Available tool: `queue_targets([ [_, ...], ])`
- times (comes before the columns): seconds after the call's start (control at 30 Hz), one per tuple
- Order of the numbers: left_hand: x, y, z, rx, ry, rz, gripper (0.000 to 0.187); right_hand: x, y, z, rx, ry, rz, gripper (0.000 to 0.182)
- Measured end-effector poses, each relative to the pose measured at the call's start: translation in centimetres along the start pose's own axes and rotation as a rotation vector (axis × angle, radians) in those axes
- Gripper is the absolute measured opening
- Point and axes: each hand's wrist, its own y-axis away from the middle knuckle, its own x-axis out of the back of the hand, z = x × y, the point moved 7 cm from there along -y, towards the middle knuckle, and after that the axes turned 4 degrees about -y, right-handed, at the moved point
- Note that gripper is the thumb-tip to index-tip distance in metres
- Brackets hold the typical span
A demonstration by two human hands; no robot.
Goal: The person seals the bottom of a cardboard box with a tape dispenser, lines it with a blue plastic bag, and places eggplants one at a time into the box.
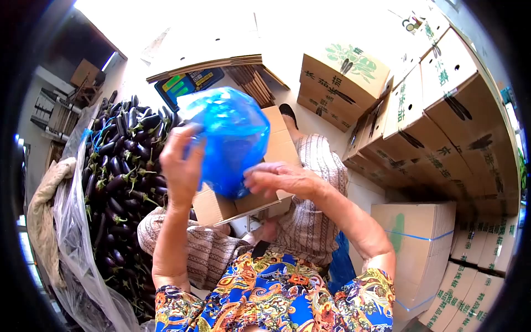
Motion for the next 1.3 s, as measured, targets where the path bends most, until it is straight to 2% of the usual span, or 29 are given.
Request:
queue_targets([
  [0.07,-2.8,2.4,3.4,-0.277,-0.188,-0.153,0.024,0.1,-0.3,-0.2,0.210,-0.339,0.071,0.073],
  [0.1,-3.9,3.9,5.2,-0.371,-0.212,-0.323,0.030,0.5,-0.4,-0.3,0.314,-0.511,0.110,0.078],
  [0.17,-5.7,7.8,6.7,-0.506,-0.221,-0.408,0.040,0.9,-0.2,-2.3,0.391,-0.707,0.202,0.086],
  [0.2,-5.9,8.7,7.6,-0.515,-0.122,-0.468,0.044,1.0,-0.1,-2.2,0.365,-0.775,0.211,0.088],
  [0.23,-6.2,9.4,8.0,-0.448,-0.056,-0.566,0.047,1.2,0.1,-1.9,0.339,-0.844,0.221,0.090],
  [0.3,-6.3,10.2,8.3,-0.347,0.061,-0.583,0.046,1.7,0.3,-1.1,0.332,-0.840,0.211,0.095],
  [0.4,-6.3,9.9,7.1,-0.264,0.092,-0.453,0.048,1.4,1.5,-1.3,0.440,-0.740,0.256,0.096],
  [0.5,-6.6,9.4,5.4,-0.058,0.248,-0.427,0.042,0.1,2.7,-1.7,0.506,-0.507,0.313,0.085],
  [0.53,-7.1,9.7,4.8,0.045,0.315,-0.459,0.041,-0.3,3.4,-1.1,0.350,-0.400,0.422,0.061],
  [0.57,-7.9,10.2,4.2,0.147,0.382,-0.494,0.040,0.3,3.2,0.0,0.327,-0.480,0.435,0.054],
  [0.63,-7.7,10.0,4.8,-0.041,0.342,-0.414,0.039,1.9,2.2,2.8,0.288,-0.646,0.466,0.041],
  [0.67,-7.4,9.9,5.2,-0.136,0.318,-0.373,0.039,2.4,1.9,2.6,0.380,-0.800,0.411,0.034],
  [0.77,-5.6,9.9,2.9,0.284,0.501,-0.149,0.040,3.0,1.6,1.9,0.404,-0.874,0.435,0.037],
  [0.83,-4.8,9.6,0.5,0.442,0.517,-0.095,0.043,2.2,1.4,0.8,0.456,-0.892,0.365,0.040],
  [0.97,-5.0,8.1,0.4,0.245,0.263,-0.093,0.049,-0.2,-0.7,-0.7,0.501,-0.922,0.223,0.044],
  [1.07,-5.7,8.0,-0.1,0.283,0.170,-0.068,0.046,-0.7,-2.5,0.0,0.464,-0.987,0.177,0.045],
  [1.1,-5.9,7.9,-0.3,0.302,0.151,-0.057,0.045,-1.0,-2.6,-0.3,0.469,-0.913,0.162,0.046],
  [1.13,-6.0,7.7,-0.9,0.411,0.287,-0.002,0.036,-1.3,-2.6,-0.7,0.475,-0.838,0.149,0.046],
  [1.17,-6.1,7.5,-1.2,0.403,0.312,-0.004,0.033,-1.7,-2.6,-1.1,0.479,-0.763,0.138,0.046],
  [1.2,-6.2,7.6,-2.0,0.396,0.339,-0.004,0.030,-1.7,-2.5,-1.0,0.448,-0.747,0.255,0.040],
  [1.3,-6.1,7.7,-3.7,0.396,0.453,-0.009,0.016,-0.1,-3.3,0.2,0.427,-0.749,0.295,0.030],
])
